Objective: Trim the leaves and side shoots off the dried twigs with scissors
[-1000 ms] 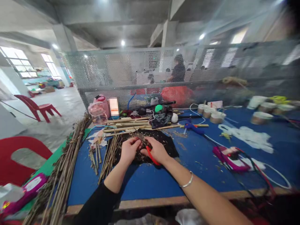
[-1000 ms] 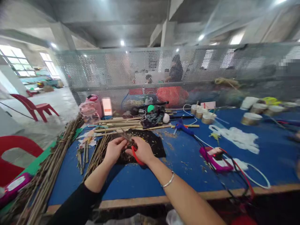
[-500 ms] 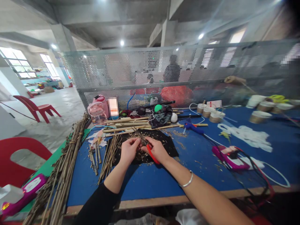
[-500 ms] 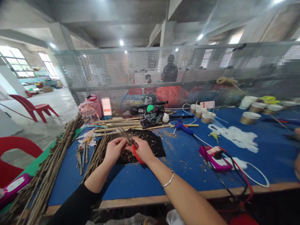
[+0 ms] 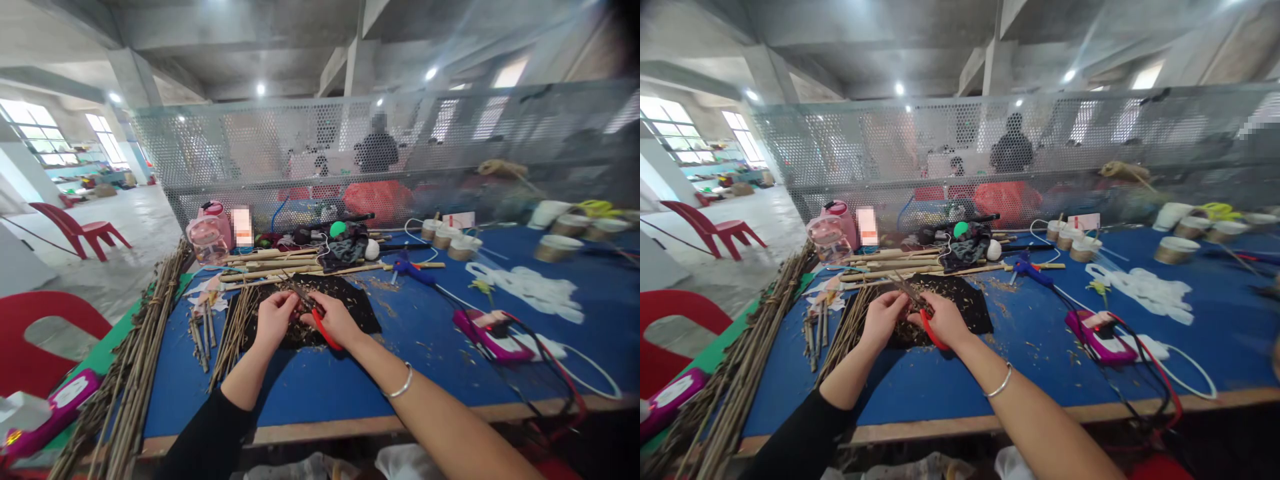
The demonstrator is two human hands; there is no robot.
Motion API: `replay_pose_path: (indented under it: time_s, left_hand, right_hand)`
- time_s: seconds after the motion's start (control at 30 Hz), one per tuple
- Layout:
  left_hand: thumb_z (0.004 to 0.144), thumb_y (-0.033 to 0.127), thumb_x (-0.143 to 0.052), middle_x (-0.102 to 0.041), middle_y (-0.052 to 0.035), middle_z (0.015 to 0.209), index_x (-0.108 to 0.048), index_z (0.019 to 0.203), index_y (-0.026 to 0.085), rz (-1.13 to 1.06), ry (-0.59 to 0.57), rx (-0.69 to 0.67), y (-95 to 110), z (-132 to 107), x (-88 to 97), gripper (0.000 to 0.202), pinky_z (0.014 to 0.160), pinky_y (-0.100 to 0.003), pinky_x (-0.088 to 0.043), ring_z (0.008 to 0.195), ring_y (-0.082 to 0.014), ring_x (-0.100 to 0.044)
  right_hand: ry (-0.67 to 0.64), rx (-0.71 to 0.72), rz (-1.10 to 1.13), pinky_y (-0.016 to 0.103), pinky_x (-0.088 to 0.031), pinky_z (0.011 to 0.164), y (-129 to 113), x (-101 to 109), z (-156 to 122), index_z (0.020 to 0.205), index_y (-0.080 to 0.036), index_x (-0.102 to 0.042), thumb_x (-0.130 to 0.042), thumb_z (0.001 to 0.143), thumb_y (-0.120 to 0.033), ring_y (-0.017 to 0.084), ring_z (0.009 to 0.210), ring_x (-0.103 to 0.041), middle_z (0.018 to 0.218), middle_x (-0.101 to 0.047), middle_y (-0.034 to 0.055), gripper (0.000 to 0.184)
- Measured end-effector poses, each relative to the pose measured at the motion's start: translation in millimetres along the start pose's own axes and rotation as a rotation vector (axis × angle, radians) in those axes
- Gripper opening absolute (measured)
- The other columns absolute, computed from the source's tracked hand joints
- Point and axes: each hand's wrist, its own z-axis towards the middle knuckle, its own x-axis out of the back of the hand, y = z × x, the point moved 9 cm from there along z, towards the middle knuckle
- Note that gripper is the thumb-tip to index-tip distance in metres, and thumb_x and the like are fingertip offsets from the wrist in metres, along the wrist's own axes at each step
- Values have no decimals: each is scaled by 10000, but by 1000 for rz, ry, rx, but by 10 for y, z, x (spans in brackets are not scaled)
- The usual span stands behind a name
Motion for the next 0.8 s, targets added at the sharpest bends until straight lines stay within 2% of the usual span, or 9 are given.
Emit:
replay_pose_path:
  time_s: [0.13,0.33,0.47,0.67,0.8]
  left_hand:
    - [621,389,-681,-615,-13,613,-651,725,131,-12,-5,3,-10,-10,-13,279,515,-194,-442,557,-103,-551]
    - [600,399,-693,-603,-19,591,-655,696,118,-24,-9,-9,-21,3,-6,299,544,-213,-457,541,-101,-538]
    - [614,411,-680,-607,-24,600,-656,710,117,-12,1,-15,-16,6,14,310,555,-224,-461,551,-108,-542]
    - [627,394,-662,-617,-29,619,-656,726,119,30,14,-39,17,5,40,292,545,-223,-452,560,-117,-547]
    - [624,371,-659,-609,-19,602,-652,688,124,37,-11,-50,39,3,19,256,537,-222,-449,551,-115,-543]
  right_hand:
    - [21,-27,24,251,-441,661,30,23,2,1015,-161,-589,-620,734,-419,155,705,-572,854,-645,51,382]
    - [-15,-17,92,230,-445,683,-6,4,4,1014,-167,-600,-598,758,-391,143,731,-593,890,-659,46,339]
    - [-20,-63,44,234,-448,654,40,-1,2,1002,-153,-604,-591,760,-389,141,678,-594,821,-665,41,338]
    - [-15,-47,-116,330,-433,824,46,-7,-14,1108,-188,-548,-686,651,-407,208,933,-573,1054,-610,88,525]
    - [-27,-49,-77,321,-437,807,49,-22,-13,1091,-194,-559,-673,674,-411,199,909,-573,1026,-615,82,484]
